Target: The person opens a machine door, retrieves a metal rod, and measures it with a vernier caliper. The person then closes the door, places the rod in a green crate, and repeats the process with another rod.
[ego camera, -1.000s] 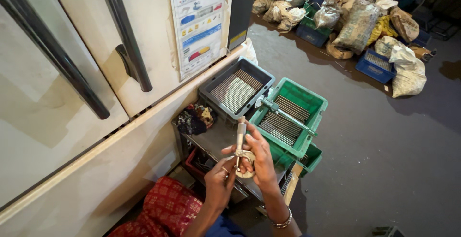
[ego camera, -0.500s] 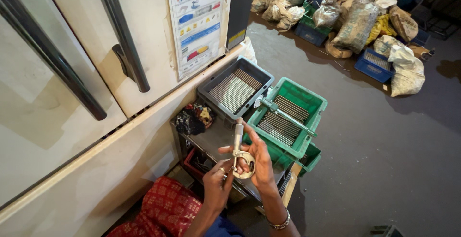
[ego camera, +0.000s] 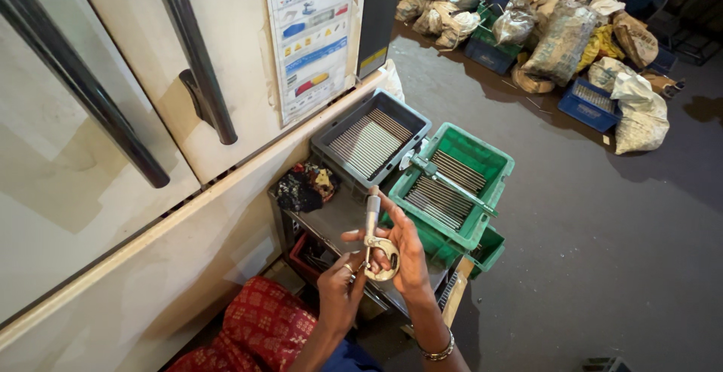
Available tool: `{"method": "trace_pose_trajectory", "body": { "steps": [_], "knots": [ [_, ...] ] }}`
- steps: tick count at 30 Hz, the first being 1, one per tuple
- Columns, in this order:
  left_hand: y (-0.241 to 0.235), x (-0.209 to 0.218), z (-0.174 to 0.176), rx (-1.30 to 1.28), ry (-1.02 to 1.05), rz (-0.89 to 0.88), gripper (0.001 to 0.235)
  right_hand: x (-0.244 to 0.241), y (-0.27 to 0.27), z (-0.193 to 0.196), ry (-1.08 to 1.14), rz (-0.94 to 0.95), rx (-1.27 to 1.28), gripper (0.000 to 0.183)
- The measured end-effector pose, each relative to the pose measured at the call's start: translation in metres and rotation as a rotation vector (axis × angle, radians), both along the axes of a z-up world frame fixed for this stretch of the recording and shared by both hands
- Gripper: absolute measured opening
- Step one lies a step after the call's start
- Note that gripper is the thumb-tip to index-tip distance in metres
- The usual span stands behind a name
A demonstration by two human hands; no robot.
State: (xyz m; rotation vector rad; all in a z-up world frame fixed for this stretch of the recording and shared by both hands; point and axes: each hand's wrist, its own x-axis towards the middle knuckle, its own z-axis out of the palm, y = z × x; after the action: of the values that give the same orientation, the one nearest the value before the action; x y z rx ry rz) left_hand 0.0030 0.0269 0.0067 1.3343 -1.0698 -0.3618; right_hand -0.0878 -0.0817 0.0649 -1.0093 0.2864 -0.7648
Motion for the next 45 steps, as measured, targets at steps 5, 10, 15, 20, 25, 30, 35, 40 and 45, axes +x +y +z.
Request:
{"method": "trace_pose_trajectory", "body": {
  "steps": [5,10,15,20,25,30,35,40,45],
  "knots": [
    [-0.001,0.001,0.002,-0.027,-0.036,0.021,0.036,0.004,0.001,0.008,0.073,-0.066,-0.053,0.062],
    [0.001,0.002,-0.002,0.015,-0.048,0.033,0.031,0.010,0.005,0.010,0.120,-0.083,-0.073,0.054],
    [-0.001,0.001,-0.006,0.052,-0.033,0.049,0.032,0.011,0.005,0.012,0.136,-0.079,-0.076,0.052],
    [0.000,0.003,-0.007,0.027,-0.063,0.056,0.032,0.011,0.003,0.013,0.123,-0.027,-0.071,0.051],
    [0.002,0.002,-0.004,0.059,-0.063,0.048,0.025,0.013,0.002,0.013,0.154,-0.027,-0.059,0.051],
    [0.001,0.003,-0.005,0.045,-0.046,0.043,0.035,0.014,0.002,0.012,0.179,-0.032,-0.076,0.048],
    [0.001,0.005,-0.012,0.005,-0.132,0.110,0.041,0.016,0.003,0.007,0.158,-0.015,-0.030,0.044],
    [0.000,0.006,-0.017,0.072,-0.053,0.077,0.037,0.020,-0.002,0.001,0.092,-0.008,-0.047,0.042],
    [0.001,0.007,-0.018,-0.009,-0.062,0.064,0.033,0.018,0.002,-0.009,0.117,-0.045,-0.015,0.041]
  ]
}}
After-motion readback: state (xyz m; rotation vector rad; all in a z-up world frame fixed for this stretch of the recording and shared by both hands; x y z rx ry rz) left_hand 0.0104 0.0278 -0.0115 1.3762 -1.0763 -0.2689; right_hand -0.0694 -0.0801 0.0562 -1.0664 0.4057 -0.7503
